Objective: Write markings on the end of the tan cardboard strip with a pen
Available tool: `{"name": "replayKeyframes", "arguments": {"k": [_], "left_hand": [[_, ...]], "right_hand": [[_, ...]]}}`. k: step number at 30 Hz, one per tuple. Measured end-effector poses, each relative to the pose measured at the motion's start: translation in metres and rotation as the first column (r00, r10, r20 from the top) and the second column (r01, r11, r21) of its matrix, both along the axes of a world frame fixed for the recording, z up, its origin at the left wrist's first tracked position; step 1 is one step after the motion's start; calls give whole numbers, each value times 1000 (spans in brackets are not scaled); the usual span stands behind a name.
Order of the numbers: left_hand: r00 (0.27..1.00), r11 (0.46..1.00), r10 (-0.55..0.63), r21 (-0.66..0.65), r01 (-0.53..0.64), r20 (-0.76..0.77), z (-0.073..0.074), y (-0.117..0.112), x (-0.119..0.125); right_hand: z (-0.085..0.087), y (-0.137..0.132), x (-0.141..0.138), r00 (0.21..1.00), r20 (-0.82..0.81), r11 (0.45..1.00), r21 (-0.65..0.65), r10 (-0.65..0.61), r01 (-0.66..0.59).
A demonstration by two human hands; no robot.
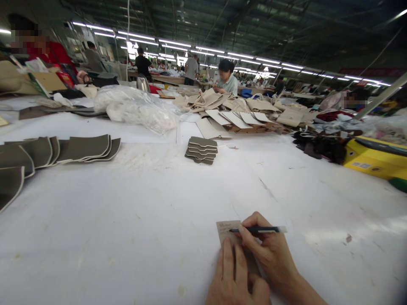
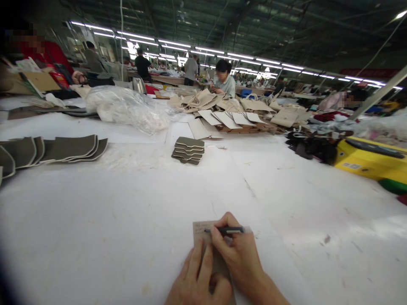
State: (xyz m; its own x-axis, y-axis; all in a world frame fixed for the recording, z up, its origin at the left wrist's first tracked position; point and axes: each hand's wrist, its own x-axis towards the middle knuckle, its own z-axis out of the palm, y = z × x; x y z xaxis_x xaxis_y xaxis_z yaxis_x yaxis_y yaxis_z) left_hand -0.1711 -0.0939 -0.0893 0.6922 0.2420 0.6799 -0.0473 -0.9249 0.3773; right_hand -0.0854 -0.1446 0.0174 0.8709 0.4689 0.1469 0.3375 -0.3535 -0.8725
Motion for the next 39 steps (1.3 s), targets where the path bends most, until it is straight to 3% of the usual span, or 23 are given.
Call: {"name": "replayKeyframes", "arguments": {"k": [3,5,9,16,22,27,33,39], "left_hand": [[940,991,130,-65,-115,316,21,3,5],[920,988,154,-77,-135,360,32,5,7],[928,990,129,5,-140,350,39,7,8],[932,967,216,-193,-164,290,29,-2,9],[942,988,153,-27,-152,298,34,3,7],[923,987,159,-43,-154,349,39,7,7],[962,982,60,157,-105,266,43,17,1],[938,985,78,120,-125,337,48,18,3]], "right_hand": [[-1,-1,0,1000,26,1000,-14,10,-10],[-1,-1,-1,999,32,1000,-21,10,-9],[-1,-1,-1,999,42,999,-36,12,-11],[-2,-1,0,1000,19,999,-34,15,-14],[-2,-1,-1,1000,7,999,-34,-1,2],[-2,-2,-2,1000,-18,1000,-23,10,-10],[-1,-2,0,1000,-19,1000,25,2,-2],[-2,-3,1,1000,11,1000,23,-15,15]]}}
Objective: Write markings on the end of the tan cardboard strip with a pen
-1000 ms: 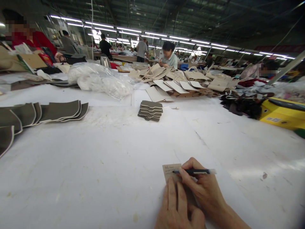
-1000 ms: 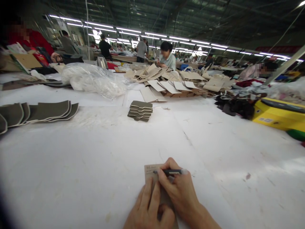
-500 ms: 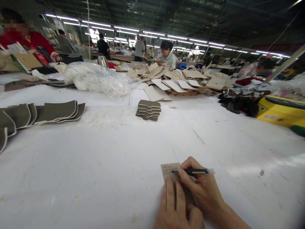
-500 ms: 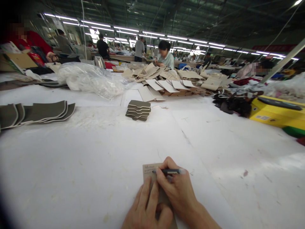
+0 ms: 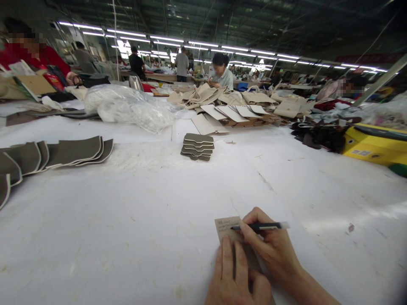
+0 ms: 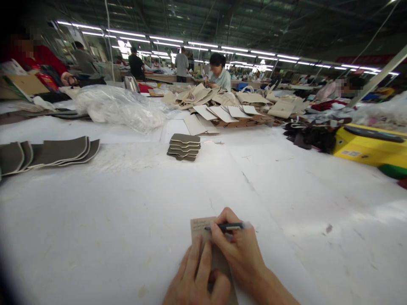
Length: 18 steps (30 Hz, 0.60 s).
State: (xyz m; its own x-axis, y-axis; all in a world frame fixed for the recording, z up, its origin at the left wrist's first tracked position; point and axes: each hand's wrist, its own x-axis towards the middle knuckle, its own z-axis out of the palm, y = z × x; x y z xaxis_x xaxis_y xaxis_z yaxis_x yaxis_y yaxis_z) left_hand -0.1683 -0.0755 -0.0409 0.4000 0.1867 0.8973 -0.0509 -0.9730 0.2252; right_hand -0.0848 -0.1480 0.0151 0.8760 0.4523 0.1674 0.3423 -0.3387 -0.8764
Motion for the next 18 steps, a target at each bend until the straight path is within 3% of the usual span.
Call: {"name": "replayKeyframes", "arguments": {"k": [18], "left_hand": [[1000,999,0,-38,0,-15,-1,-2,0]], "right_hand": [[2,1,-1,1000,-12,1000,-11,6,-6]]}}
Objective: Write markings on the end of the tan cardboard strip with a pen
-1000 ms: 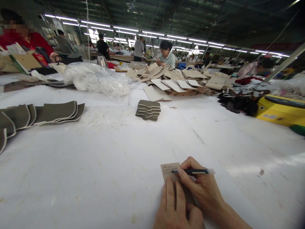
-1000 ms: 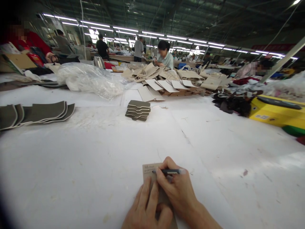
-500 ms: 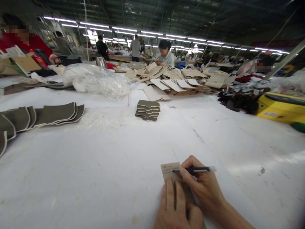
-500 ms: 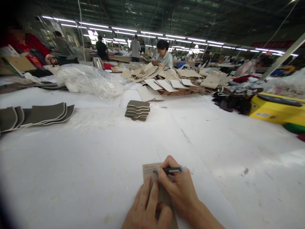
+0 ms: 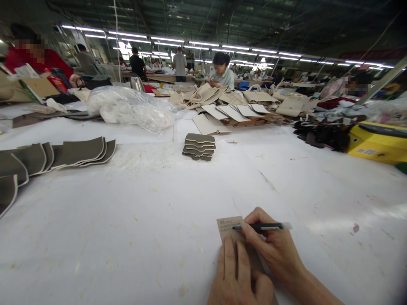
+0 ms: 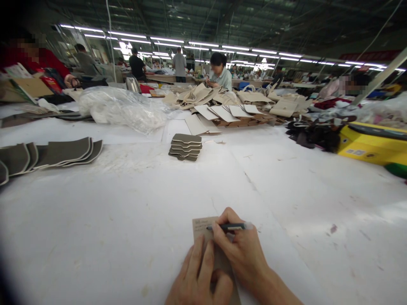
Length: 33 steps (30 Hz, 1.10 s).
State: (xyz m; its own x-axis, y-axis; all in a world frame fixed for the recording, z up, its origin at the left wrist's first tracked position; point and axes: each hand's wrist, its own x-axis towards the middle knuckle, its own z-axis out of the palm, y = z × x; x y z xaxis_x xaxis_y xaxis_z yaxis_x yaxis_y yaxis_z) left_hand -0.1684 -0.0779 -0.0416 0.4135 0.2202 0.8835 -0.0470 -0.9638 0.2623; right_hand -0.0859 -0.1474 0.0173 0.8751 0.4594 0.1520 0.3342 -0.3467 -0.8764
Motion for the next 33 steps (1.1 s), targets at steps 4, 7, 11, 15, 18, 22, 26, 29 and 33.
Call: {"name": "replayKeyframes", "arguments": {"k": [4,7,11,15,18,22,26,29,33], "left_hand": [[995,997,-28,70,35,-100,-1,5,-6],[986,985,-58,153,82,-153,-1,9,-8],[997,996,-32,79,37,-66,-2,4,-4],[1000,999,13,-38,-13,-13,-6,-4,2],[999,999,9,-39,-11,-44,-11,-8,2],[998,1000,-4,-27,2,-66,-9,-3,-1],[993,987,-101,119,108,-68,11,17,-5],[970,955,-200,192,225,-139,33,31,-9],[929,903,-350,220,369,-120,52,26,-18]], "right_hand": [[0,0,1,1000,-8,1000,-12,7,-7],[0,0,1,1000,-2,1000,-18,7,-7],[-1,0,1,1000,20,1000,-15,-2,2],[-1,-1,0,1000,29,1000,-12,2,-2],[0,0,1,999,39,1000,-9,3,-3],[0,0,2,999,33,1000,5,-2,2],[-1,0,3,1000,2,1000,12,2,-2],[1,0,3,1000,-10,1000,28,-1,1],[6,0,2,999,-49,995,99,-1,6]]}}
